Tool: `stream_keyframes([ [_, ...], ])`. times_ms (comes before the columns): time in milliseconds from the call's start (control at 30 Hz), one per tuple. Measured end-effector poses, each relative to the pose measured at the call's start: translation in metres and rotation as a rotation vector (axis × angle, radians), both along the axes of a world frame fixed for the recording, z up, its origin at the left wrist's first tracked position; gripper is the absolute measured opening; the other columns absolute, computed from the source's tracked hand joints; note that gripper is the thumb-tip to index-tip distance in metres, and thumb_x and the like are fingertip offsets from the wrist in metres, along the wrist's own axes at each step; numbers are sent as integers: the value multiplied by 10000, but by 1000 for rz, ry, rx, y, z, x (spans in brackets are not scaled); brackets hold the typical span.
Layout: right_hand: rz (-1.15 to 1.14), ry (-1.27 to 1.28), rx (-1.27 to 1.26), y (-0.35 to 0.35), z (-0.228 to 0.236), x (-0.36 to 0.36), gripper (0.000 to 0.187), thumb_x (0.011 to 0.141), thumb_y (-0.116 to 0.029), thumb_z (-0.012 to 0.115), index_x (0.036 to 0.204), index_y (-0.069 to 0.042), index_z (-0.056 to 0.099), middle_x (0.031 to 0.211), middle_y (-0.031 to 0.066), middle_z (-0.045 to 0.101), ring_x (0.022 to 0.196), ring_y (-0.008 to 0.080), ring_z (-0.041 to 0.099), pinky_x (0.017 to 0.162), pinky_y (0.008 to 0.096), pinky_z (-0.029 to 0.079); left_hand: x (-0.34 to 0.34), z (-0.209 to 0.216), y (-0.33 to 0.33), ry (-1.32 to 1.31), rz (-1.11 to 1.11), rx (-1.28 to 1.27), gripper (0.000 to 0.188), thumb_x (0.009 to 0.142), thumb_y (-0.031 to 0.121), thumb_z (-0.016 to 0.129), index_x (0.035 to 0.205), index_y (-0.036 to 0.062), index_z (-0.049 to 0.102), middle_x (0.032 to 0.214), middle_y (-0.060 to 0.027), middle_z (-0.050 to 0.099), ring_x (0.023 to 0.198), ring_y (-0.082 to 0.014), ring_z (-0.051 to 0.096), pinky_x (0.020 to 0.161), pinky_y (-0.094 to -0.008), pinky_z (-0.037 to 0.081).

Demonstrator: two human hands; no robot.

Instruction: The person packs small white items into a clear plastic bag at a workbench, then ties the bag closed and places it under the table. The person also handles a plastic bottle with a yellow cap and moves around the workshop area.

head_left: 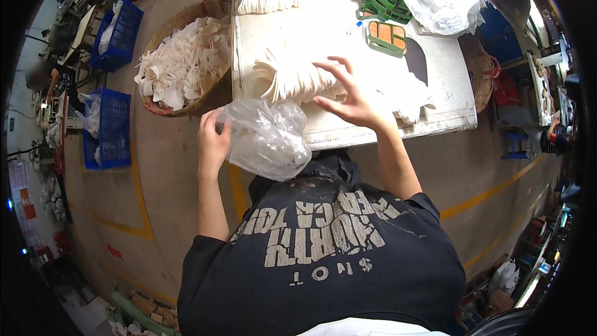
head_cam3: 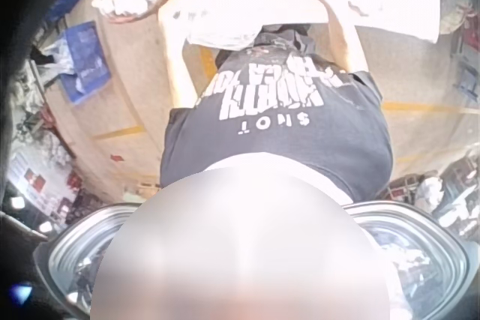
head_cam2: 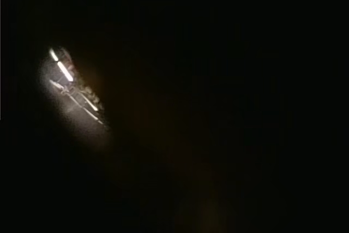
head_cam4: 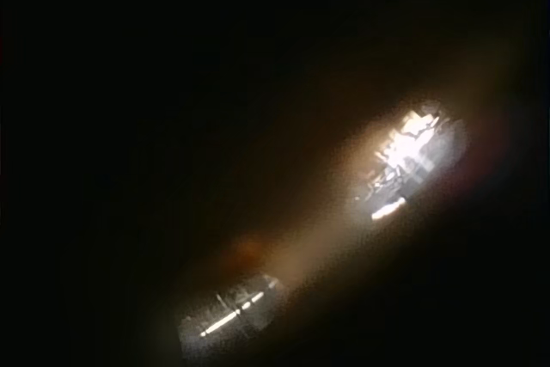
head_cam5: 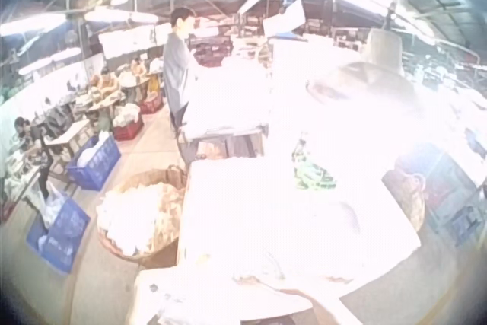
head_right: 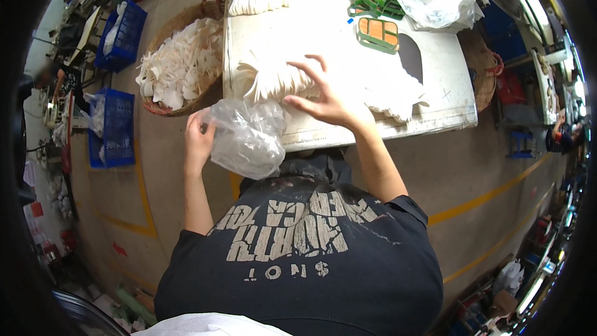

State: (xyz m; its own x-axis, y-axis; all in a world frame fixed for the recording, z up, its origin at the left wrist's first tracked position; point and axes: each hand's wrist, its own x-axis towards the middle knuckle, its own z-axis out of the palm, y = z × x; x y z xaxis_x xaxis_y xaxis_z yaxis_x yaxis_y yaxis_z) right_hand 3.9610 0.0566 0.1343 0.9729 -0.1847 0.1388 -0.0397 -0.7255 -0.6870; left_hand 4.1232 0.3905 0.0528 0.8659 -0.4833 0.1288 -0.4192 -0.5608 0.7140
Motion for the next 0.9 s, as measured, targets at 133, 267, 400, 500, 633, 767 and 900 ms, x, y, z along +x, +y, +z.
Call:
stream_keyframes([
  [133, -291, 12, -455, -10, -64, 25, 962, 726, -420, 897, 1567, -258, 457, 1544, 243, 433, 1500, 433, 310, 1163, 633, 311, 1, 20, 3, -34, 92, -90, 467, 905, 8, 679, 1364, 40, 601, 1206, -137, 640, 1017, -247, 645, 848, -342, 550],
  [267, -349, -54, -405, -12, -100, 37, 1037, 652, -314, 909, 1579, -261, 447, 1574, 329, 350, 1523, 455, 272, 1191, 654, 268, 5, 46, 18, -19, 199, -59, 561, 865, -61, 603, 1413, 57, 571, 1308, -195, 624, 1219, -340, 609, 1009, -415, 509],
  [400, -469, -185, -161, -14, -105, 35, 906, 693, -259, 861, 1533, -215, 522, 1563, 285, 386, 1510, 446, 308, 1208, 564, 320, 6, 73, 30, 9, 327, -74, 565, 849, -77, 524, 1405, 16, 570, 1362, -211, 604, 1290, -369, 571, 1086, -454, 458],
  [500, -487, -290, 3, -32, -110, 31, 847, 750, -293, 857, 1521, -171, 530, 1434, 299, 517, 1482, 397, 369, 1209, 527, 339, 10, 78, 48, -74, 331, -68, 544, 839, -68, 490, 1369, -18, 604, 1385, -204, 601, 1314, -355, 569, 1117, -440, 445],
  [633, -636, -307, 666, -66, -154, 11, 620, 939, -223, 734, 1474, -59, 469, 1262, 207, 631, 1257, 284, 566, 1079, 433, 468, 1, 110, 40, -98, 229, -94, 558, 838, -45, 466, 1373, -20, 623, 1399, -197, 608, 1355, -343, 551, 1158, -435, 414],
  [767, -425, -412, 747, -93, -178, -20, 521, 1022, -170, 632, 1483, -26, 434, 1378, 167, 575, 1275, 288, 564, 1094, 444, 474, 0, 109, 41, 112, 224, -137, 627, 824, -47, 436, 1426, 3, 603, 1420, -192, 617, 1130, -246, 612, 997, -358, 483],
  [900, 105, -500, 1160, -50, -132, -23, 603, 1023, -302, 626, 1535, -53, 426, 1478, 142, 538, 1345, 283, 530, 1122, 476, 466, -20, 134, 20, 530, 110, -261, 725, 802, -68, 416, 1513, 25, 521, 1470, -195, 576, 603, -61, 546, 579, -217, 495],
])
